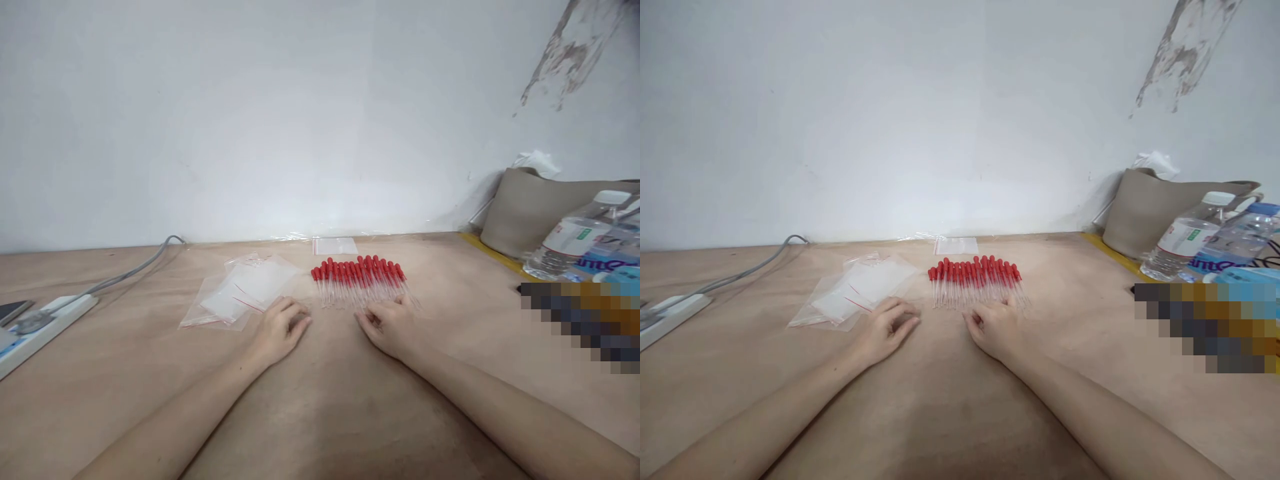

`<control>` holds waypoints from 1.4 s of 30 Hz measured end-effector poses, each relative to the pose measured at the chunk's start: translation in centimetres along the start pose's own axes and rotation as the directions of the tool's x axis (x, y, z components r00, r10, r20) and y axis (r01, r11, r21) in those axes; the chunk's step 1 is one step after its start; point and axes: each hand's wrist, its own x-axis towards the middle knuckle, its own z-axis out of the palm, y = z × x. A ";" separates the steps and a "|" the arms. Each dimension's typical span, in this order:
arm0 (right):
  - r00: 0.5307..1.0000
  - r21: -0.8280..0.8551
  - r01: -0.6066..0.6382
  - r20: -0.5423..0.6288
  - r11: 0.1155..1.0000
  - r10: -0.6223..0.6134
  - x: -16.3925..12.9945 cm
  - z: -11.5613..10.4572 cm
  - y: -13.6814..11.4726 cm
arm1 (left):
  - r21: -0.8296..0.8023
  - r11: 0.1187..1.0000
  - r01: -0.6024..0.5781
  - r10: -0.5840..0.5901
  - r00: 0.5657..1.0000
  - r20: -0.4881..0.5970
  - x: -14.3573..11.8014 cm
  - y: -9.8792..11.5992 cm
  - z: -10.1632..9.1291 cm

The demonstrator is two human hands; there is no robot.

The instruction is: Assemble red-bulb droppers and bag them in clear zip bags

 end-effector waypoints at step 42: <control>0.991 0.042 -0.022 0.132 0.999 0.016 -1.2 -1.6 1.1 | -0.358 0.773 0.523 -0.355 0.825 0.440 -0.4 4.5 -1.5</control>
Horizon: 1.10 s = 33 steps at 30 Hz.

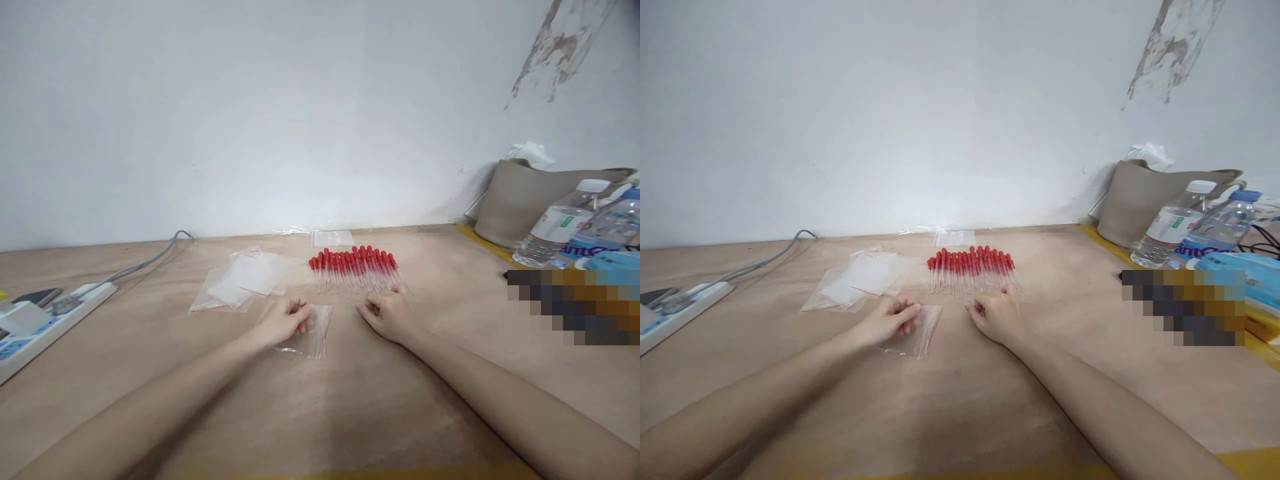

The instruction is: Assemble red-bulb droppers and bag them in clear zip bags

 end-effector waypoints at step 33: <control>0.723 0.457 0.397 0.379 0.796 -0.578 0.4 -3.1 -1.1 | 0.429 0.785 -0.446 0.390 0.895 0.216 -2.3 -2.6 -0.9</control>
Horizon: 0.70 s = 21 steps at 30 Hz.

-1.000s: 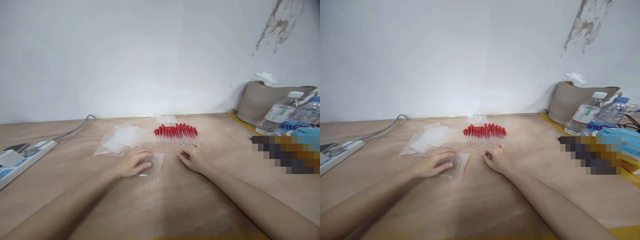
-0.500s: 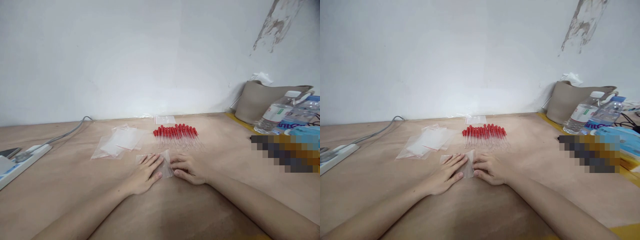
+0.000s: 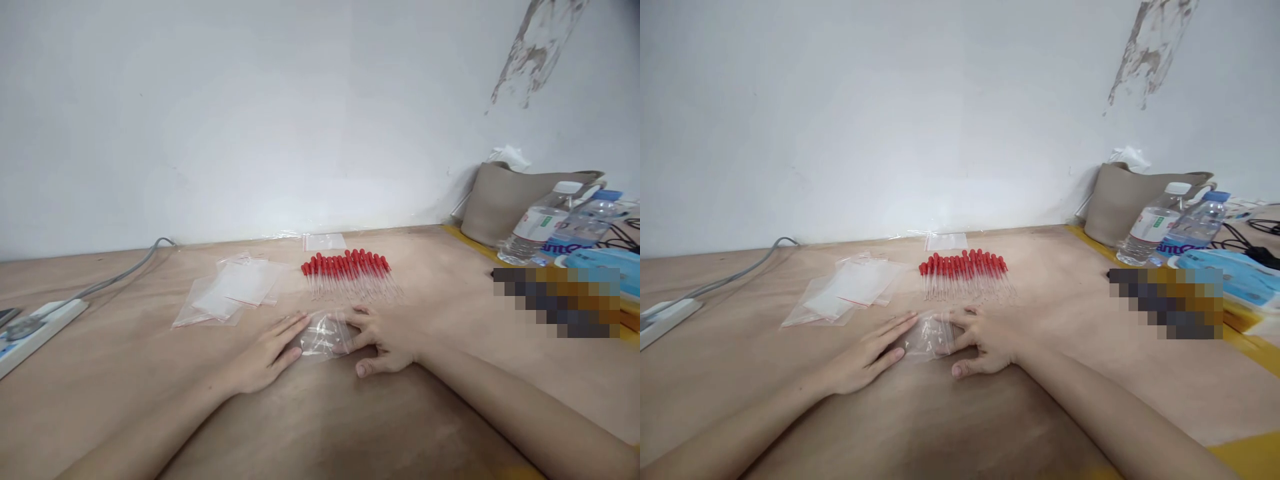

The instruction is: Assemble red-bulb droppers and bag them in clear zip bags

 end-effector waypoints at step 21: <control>0.373 -0.034 -0.897 -0.595 0.441 0.712 9.2 -3.2 10.5 | -0.036 0.999 -0.040 0.035 0.990 -0.135 -1.4 -0.9 -0.2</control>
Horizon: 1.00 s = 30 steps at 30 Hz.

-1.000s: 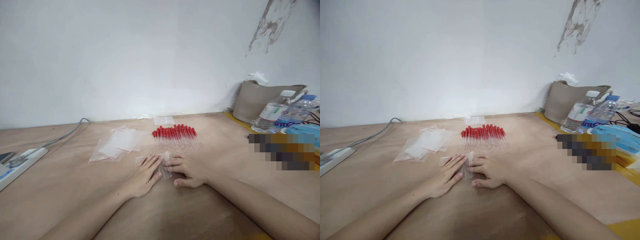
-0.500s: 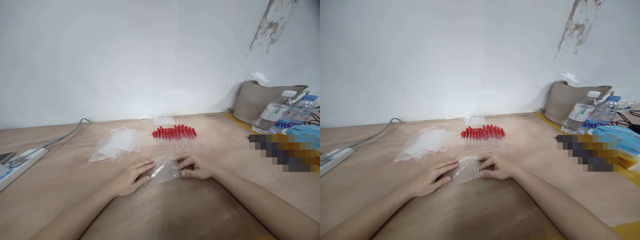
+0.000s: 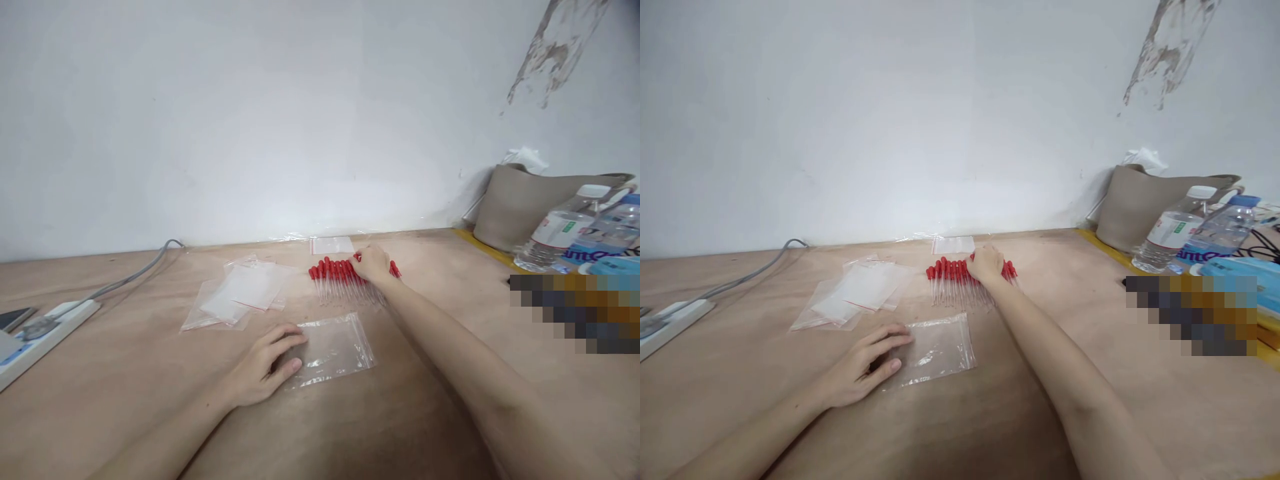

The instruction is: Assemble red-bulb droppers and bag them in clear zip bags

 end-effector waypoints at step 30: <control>0.867 0.892 -0.321 0.412 0.318 -0.279 -13.3 -3.2 4.8 | 0.013 0.999 0.038 -0.039 0.992 0.119 0.5 0.0 0.1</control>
